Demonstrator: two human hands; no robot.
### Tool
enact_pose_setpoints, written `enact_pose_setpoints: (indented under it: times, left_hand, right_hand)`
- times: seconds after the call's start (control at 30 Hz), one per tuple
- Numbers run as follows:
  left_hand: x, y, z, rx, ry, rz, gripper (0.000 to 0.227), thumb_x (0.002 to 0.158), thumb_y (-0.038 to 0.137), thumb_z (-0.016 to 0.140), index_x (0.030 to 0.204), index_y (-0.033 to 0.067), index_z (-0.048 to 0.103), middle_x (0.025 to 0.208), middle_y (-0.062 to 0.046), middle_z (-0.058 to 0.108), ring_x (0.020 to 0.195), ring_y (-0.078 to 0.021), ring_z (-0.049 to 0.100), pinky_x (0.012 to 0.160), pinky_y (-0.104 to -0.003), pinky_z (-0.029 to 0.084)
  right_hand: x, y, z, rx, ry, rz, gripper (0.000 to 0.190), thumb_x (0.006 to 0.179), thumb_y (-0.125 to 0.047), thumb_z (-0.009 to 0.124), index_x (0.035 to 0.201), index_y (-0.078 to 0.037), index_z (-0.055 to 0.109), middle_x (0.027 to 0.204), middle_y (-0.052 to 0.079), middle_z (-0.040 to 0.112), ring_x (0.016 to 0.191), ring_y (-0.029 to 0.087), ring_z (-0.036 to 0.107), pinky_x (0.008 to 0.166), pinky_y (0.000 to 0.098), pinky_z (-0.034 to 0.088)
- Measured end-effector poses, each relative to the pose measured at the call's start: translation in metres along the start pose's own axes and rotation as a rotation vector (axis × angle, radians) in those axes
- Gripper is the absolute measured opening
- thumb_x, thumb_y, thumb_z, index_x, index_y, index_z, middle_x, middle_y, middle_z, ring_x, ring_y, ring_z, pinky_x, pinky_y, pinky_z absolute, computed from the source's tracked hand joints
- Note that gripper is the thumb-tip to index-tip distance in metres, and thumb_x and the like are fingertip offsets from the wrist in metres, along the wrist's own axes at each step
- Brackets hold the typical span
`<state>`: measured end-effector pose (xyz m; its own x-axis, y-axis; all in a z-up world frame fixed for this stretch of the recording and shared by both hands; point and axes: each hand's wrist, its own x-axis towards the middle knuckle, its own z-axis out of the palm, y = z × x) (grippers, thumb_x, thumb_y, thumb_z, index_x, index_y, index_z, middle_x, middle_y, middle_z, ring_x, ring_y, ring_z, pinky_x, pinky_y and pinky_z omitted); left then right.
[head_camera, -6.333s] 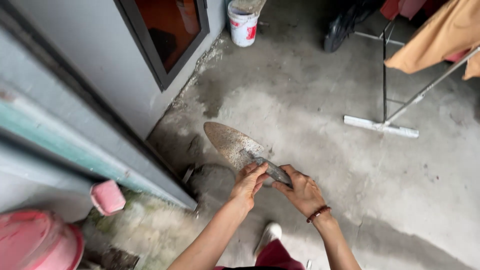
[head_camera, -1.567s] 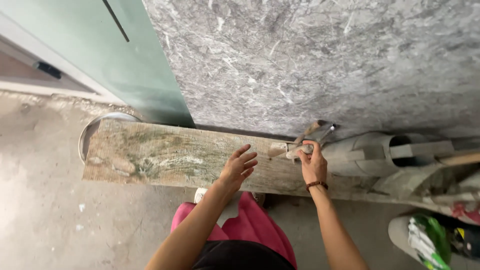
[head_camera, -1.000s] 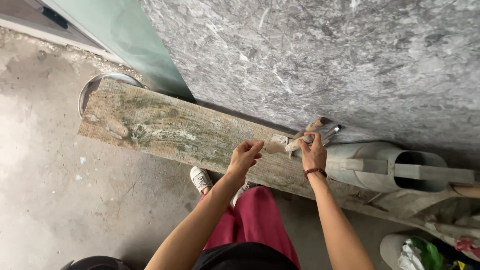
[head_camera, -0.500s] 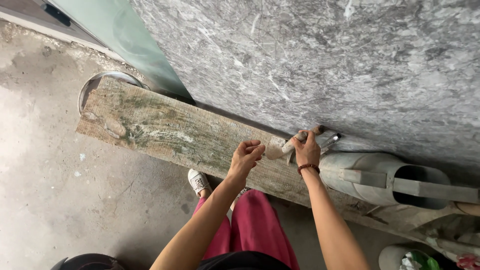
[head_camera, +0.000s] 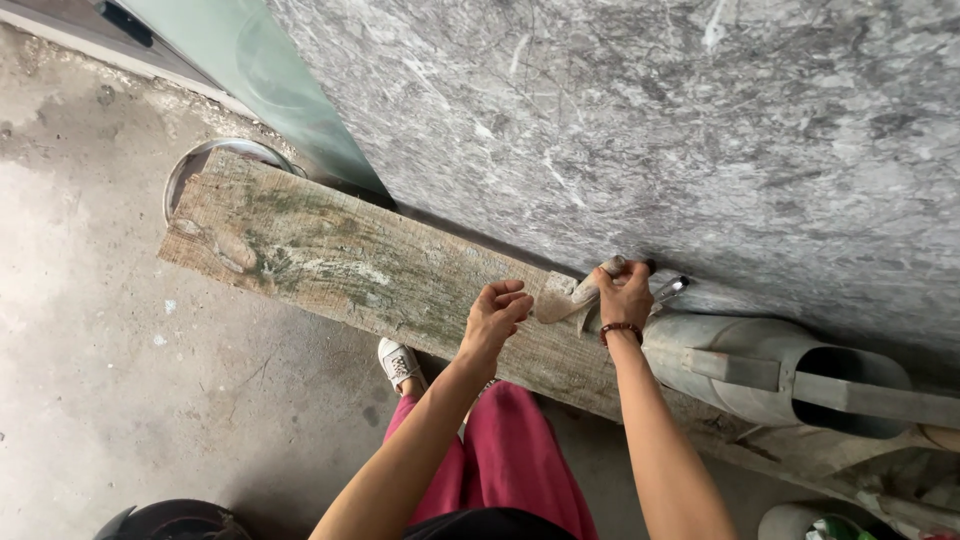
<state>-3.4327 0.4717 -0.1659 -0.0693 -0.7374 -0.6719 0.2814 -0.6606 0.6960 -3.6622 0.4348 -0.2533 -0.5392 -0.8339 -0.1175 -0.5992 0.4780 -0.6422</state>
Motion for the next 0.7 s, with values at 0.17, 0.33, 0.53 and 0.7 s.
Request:
enact_pose_setpoints:
  times: [0.17,0.33,0.53,0.7]
  left_hand:
    - [0.0,0.005,0.017,0.032,-0.024,-0.019,0.045,0.087,0.024,0.075,0.127,0.0095,0.059,0.117,-0.003,0.069,0.095,-0.0122,0.063,0.082,-0.03,0.049]
    - [0.004,0.0,0.032,0.045,-0.06,-0.024,0.046,0.087,0.023,0.074,0.128,0.0086,0.059,0.118,-0.006,0.069,0.096,-0.014,0.063,0.082,-0.03,0.048]
    - [-0.004,0.003,0.046,0.107,-0.079,-0.025,0.048,0.087,0.022,0.073,0.13,0.0099,0.057,0.12,-0.006,0.069,0.1,-0.0131,0.063,0.085,-0.03,0.049]
    - [-0.002,-0.007,0.049,0.105,-0.098,-0.009,0.05,0.085,0.021,0.075,0.13,0.0082,0.058,0.118,-0.006,0.068,0.097,-0.014,0.061,0.083,-0.031,0.05]
  right_hand:
    - [-0.004,-0.005,-0.005,0.022,-0.004,0.001,0.047,0.082,-0.037,0.083,0.113,-0.008,0.061,0.103,0.011,0.074,0.09,0.029,0.074,0.078,0.0428,0.057]
    - [-0.015,-0.004,-0.013,0.041,-0.023,-0.007,0.046,0.084,-0.036,0.082,0.112,-0.007,0.06,0.1,0.01,0.076,0.093,0.027,0.075,0.079,0.0412,0.058]
    - [-0.027,-0.009,-0.029,0.066,-0.079,-0.073,0.049,0.087,-0.033,0.08,0.122,-0.007,0.056,0.1,0.011,0.075,0.091,0.026,0.074,0.076,0.0398,0.059]
    - [-0.03,-0.024,-0.04,0.036,-0.106,-0.078,0.045,0.088,-0.031,0.08,0.116,-0.006,0.057,0.097,0.012,0.076,0.087,0.025,0.076,0.074,0.0397,0.059]
